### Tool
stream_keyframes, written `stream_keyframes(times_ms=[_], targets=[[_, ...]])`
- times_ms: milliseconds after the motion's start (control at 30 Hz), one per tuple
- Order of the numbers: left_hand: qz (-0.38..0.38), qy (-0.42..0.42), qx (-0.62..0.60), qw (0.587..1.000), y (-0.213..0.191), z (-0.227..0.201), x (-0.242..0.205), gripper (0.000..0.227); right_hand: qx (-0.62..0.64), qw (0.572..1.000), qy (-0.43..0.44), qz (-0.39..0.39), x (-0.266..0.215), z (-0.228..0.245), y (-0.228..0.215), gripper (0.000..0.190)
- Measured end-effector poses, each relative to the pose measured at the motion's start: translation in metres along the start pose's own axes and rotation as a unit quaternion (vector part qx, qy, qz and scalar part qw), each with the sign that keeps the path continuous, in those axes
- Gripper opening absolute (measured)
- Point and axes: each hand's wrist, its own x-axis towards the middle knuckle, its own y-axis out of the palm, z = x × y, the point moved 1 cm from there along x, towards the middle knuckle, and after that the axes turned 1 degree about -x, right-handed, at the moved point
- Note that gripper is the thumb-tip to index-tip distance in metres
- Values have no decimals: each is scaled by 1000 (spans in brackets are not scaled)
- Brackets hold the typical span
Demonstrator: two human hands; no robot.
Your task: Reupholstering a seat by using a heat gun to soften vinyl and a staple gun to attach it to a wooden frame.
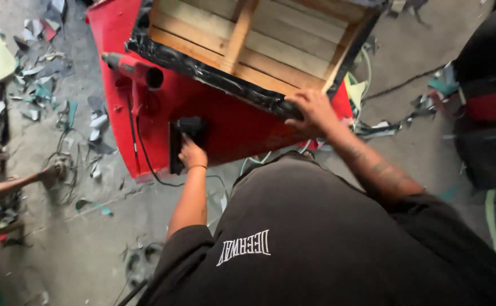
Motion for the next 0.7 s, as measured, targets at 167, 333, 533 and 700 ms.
stream_keyframes(times_ms=[167,333,533,700], targets=[[27,6,-90,996,-12,12,-11,94,-73,985,153,39,8,46,23,83],[25,-18,-188,982,-5,39,16,65,-109,982,155,8,7,32,45,79],[-80,5,-287,955,4,57,88,41,-91,987,135,-10,41,39,16,79],[-95,46,-334,936,-2,45,140,41,-51,970,231,57,59,35,37,70]])
